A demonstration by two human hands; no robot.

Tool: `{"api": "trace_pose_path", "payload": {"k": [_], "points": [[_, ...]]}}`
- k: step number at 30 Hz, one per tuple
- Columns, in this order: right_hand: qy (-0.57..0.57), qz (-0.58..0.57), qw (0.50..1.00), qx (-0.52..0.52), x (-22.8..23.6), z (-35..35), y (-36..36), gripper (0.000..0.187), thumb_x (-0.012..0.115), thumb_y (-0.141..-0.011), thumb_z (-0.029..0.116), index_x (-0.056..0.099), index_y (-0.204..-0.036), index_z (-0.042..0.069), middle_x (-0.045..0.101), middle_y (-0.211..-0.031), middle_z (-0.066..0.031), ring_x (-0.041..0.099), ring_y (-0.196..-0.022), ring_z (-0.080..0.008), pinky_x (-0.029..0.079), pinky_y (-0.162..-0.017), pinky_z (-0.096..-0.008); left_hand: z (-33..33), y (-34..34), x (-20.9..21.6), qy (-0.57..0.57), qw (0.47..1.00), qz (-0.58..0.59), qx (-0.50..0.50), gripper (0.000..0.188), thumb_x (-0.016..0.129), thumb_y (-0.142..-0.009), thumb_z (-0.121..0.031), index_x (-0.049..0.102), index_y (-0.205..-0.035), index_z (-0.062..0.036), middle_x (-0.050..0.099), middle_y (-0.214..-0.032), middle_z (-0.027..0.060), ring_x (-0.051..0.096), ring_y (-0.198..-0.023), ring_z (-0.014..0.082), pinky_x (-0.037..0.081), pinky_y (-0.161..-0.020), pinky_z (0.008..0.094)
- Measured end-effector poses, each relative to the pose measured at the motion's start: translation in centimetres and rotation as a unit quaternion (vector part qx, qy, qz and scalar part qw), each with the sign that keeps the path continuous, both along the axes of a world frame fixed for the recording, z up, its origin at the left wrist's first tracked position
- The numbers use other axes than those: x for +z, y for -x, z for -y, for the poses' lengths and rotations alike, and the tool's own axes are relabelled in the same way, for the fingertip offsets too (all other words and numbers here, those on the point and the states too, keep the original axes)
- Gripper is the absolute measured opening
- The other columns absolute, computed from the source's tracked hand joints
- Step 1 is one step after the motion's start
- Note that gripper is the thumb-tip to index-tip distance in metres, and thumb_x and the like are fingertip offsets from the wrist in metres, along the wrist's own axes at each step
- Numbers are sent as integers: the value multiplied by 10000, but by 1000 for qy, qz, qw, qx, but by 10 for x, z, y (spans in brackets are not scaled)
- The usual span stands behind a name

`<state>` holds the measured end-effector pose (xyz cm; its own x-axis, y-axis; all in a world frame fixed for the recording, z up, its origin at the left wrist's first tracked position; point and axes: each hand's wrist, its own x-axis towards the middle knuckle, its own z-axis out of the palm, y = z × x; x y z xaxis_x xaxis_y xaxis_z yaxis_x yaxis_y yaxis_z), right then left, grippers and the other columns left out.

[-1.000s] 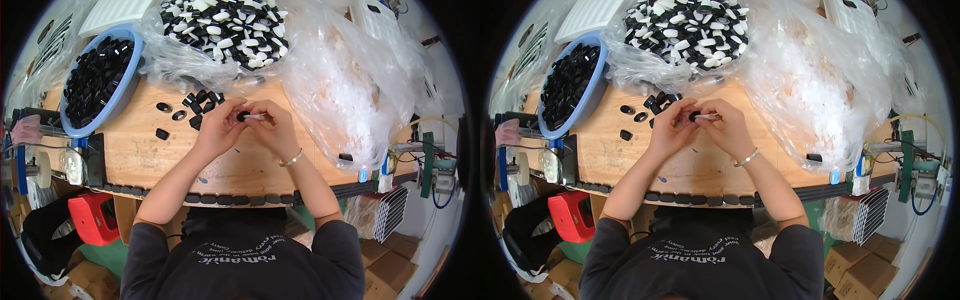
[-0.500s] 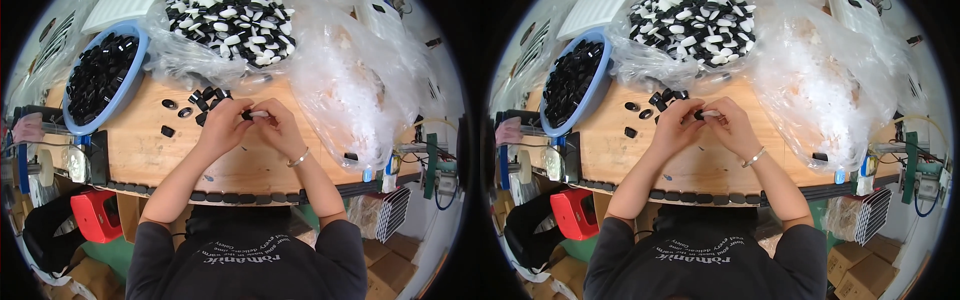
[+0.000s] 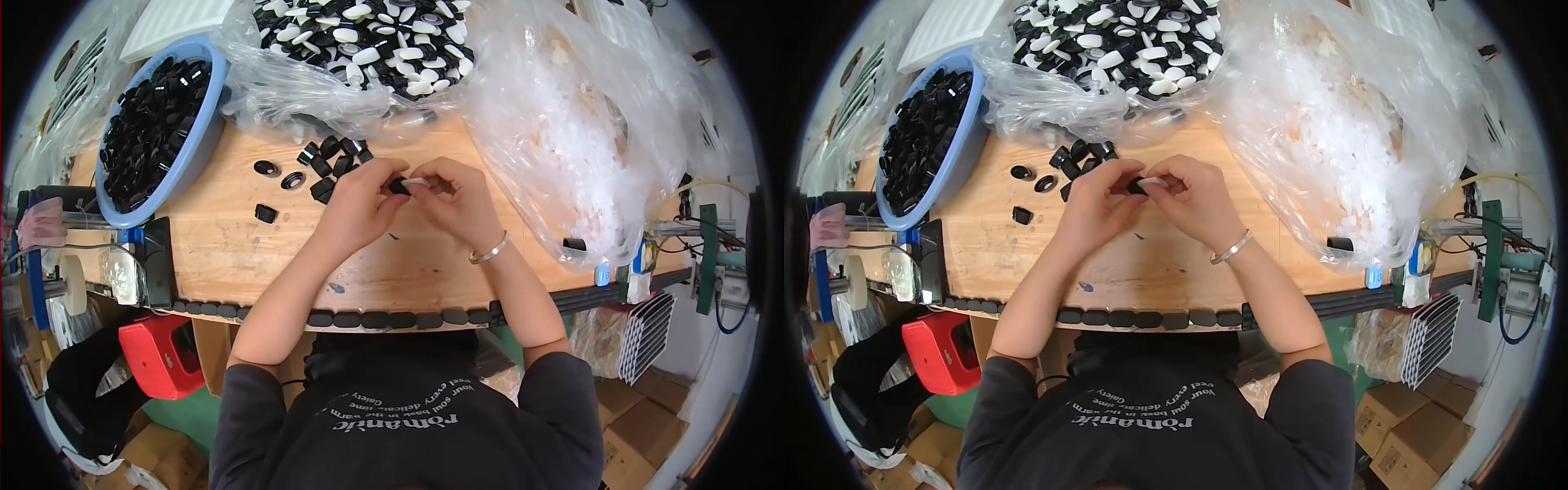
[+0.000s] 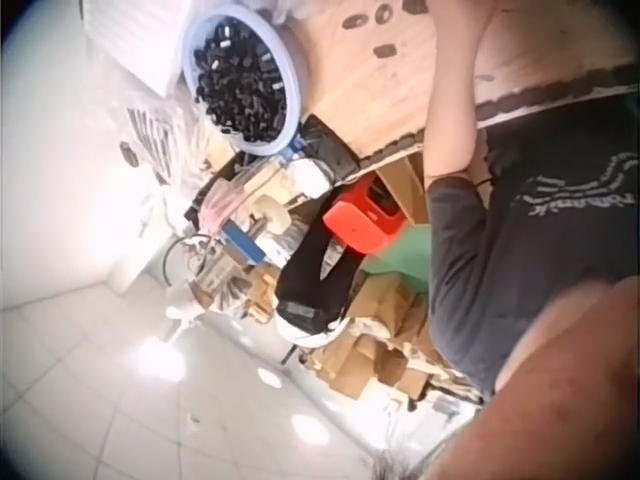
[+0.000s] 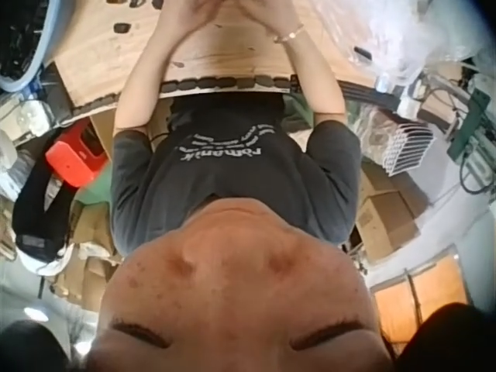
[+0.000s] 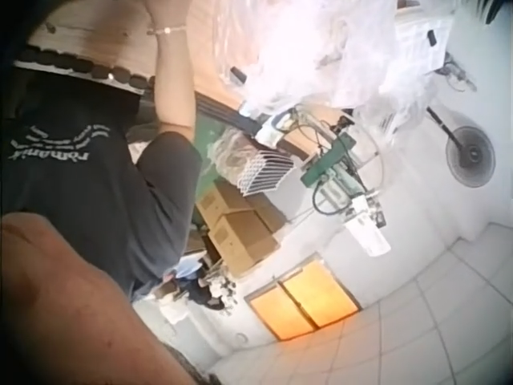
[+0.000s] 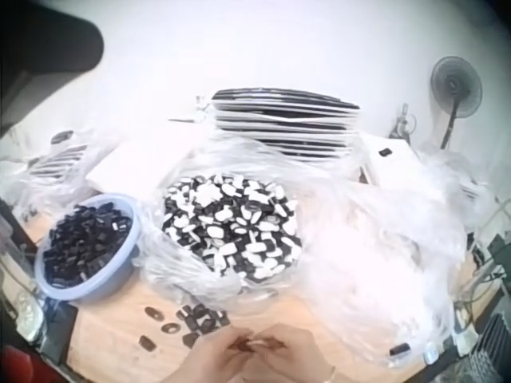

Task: The recorder is manually assembling small black plastic rings with white plastic inserts at a workstation.

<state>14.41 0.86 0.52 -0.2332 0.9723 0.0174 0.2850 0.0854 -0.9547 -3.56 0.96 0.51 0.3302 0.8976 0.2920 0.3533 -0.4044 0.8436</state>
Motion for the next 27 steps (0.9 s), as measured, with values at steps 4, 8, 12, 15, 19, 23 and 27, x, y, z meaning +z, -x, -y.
{"api": "trace_pose_path", "payload": {"k": [4,8,12,15,19,23,27], "points": [[-54,-40,996,51,-4,-3,0,124,645,-805,-23,634,-928,-18,595,-951,-43,564,-797,-72,469,-652,-195,-4,2,-2,-39,999,0,17,362,693,-713,34,562,-1049,9,627,-894,173,651,-787,294,535,-675,335],[-17,-38,997,66,-2,-1,0,176,635,-830,9,620,-1004,-12,605,-968,-32,559,-804,-68,465,-669,-189,0,4,1,-4,1000,-10,20,328,718,-716,18,575,-1011,0,638,-870,129,644,-759,209,522,-673,285],[83,-126,987,50,-12,-2,-2,220,616,-880,86,603,-1085,6,619,-984,-24,576,-826,-79,482,-695,-203,1,-3,-3,65,988,136,43,256,715,-730,30,575,-944,12,624,-830,109,652,-754,157,533,-656,253],[135,-286,949,-12,-8,0,4,273,594,-915,161,577,-1147,17,626,-995,-18,592,-848,-85,498,-722,-221,-1,-7,-8,56,967,241,61,188,674,-764,70,570,-915,26,606,-858,78,630,-764,124,533,-671,245],[96,-292,951,-17,-12,1,7,270,602,-913,177,594,-1120,3,625,-994,-23,602,-869,-101,508,-759,-240,-4,-4,-13,84,963,255,14,143,630,-789,97,562,-901,38,584,-904,68,611,-802,115,531,-694,243],[19,-260,965,-12,-15,0,11,225,603,-904,120,614,-1084,-14,625,-984,-35,604,-863,-108,506,-766,-241,-4,-6,-17,82,965,248,19,111,590,-806,111,555,-881,37,563,-897,61,588,-793,99,494,-679,213],[51,-285,957,12,-14,1,12,262,617,-852,-23,544,-1103,-27,610,-1009,-72,620,-830,-117,519,-756,-225,-2,-6,-11,117,961,252,7,71,556,-840,86,534,-862,21,538,-829,40,551,-747,73,441,-633,189]]}}
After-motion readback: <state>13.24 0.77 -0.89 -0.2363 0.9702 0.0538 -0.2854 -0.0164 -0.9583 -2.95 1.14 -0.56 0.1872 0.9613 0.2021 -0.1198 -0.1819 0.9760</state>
